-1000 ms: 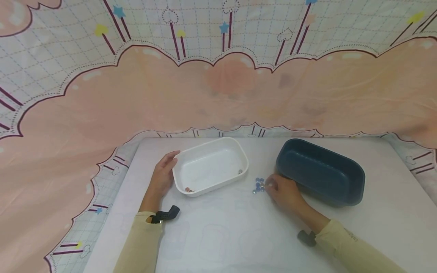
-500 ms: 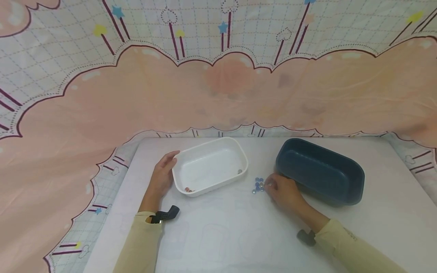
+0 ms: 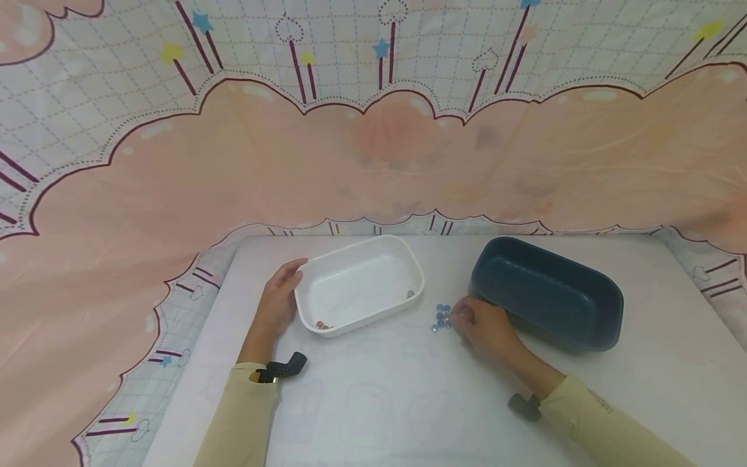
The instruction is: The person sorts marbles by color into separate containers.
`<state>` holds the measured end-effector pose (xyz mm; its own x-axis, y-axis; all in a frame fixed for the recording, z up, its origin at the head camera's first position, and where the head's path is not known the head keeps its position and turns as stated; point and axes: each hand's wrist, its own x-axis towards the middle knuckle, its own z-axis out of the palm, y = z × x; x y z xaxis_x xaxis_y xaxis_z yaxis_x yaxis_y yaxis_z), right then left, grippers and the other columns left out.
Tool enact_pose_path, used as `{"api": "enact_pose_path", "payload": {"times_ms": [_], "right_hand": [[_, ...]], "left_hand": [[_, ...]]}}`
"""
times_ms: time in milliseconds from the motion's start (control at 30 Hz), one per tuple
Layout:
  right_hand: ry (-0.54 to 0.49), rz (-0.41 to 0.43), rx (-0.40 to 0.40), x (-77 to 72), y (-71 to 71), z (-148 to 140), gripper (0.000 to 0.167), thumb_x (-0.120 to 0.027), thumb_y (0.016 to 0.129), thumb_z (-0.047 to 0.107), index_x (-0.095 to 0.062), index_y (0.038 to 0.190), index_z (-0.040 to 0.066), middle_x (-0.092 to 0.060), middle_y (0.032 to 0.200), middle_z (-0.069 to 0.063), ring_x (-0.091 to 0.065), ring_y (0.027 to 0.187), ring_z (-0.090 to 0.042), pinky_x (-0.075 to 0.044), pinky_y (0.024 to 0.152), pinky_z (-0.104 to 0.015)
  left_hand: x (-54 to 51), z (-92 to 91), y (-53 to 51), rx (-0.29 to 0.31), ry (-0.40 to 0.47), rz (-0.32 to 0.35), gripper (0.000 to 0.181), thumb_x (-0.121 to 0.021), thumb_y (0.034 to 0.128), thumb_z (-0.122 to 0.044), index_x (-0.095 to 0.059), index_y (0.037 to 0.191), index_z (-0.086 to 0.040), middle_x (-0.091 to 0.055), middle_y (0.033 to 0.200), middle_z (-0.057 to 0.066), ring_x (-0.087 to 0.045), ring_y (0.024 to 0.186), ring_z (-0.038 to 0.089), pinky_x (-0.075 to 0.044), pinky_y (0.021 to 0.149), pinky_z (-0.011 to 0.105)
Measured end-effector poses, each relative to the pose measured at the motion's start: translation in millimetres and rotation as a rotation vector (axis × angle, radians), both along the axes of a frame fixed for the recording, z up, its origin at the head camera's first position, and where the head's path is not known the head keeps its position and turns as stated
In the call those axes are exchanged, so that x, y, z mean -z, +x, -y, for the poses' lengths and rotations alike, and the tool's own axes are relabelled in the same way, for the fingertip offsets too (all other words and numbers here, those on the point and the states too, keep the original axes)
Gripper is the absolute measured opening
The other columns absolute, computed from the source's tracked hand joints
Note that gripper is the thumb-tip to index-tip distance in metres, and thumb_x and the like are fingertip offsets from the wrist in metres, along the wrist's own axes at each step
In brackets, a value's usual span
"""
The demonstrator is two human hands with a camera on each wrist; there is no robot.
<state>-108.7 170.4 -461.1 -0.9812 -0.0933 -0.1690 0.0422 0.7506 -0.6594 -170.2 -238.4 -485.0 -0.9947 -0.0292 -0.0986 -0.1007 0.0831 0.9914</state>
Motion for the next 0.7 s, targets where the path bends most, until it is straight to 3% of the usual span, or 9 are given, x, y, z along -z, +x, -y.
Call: {"api": "enact_pose_path", "payload": {"times_ms": [433, 700], "right_hand": [[-0.042, 0.028, -0.005, -7.8, 0.5, 3.1, 0.024, -0.064, 0.100, 0.027, -0.066, 0.118, 0.010, -0.067, 0.081, -0.001, -0.063, 0.069, -0.012, -0.049, 0.065, -0.028], [-0.015, 0.014, -0.012, -10.3, -2.2, 4.8, 0.023, -0.062, 0.101, 0.030, -0.067, 0.117, 0.014, -0.068, 0.083, 0.000, -0.061, 0.077, -0.016, -0.048, 0.070, -0.029]], "left_hand": [[1.2, 0.5, -0.3, 0.000, -0.048, 0.002, 0.041, -0.049, 0.1082, -0.035, -0.052, 0.147, -0.022, -0.044, 0.160, -0.003, -0.043, 0.148, 0.018, -0.044, 0.114, 0.022], [1.1, 0.5, -1.7, 0.000, -0.009, 0.001, 0.040, -0.048, 0.1087, -0.030, -0.052, 0.147, -0.020, -0.045, 0.159, 0.000, -0.044, 0.147, 0.019, -0.047, 0.110, 0.017]]}}
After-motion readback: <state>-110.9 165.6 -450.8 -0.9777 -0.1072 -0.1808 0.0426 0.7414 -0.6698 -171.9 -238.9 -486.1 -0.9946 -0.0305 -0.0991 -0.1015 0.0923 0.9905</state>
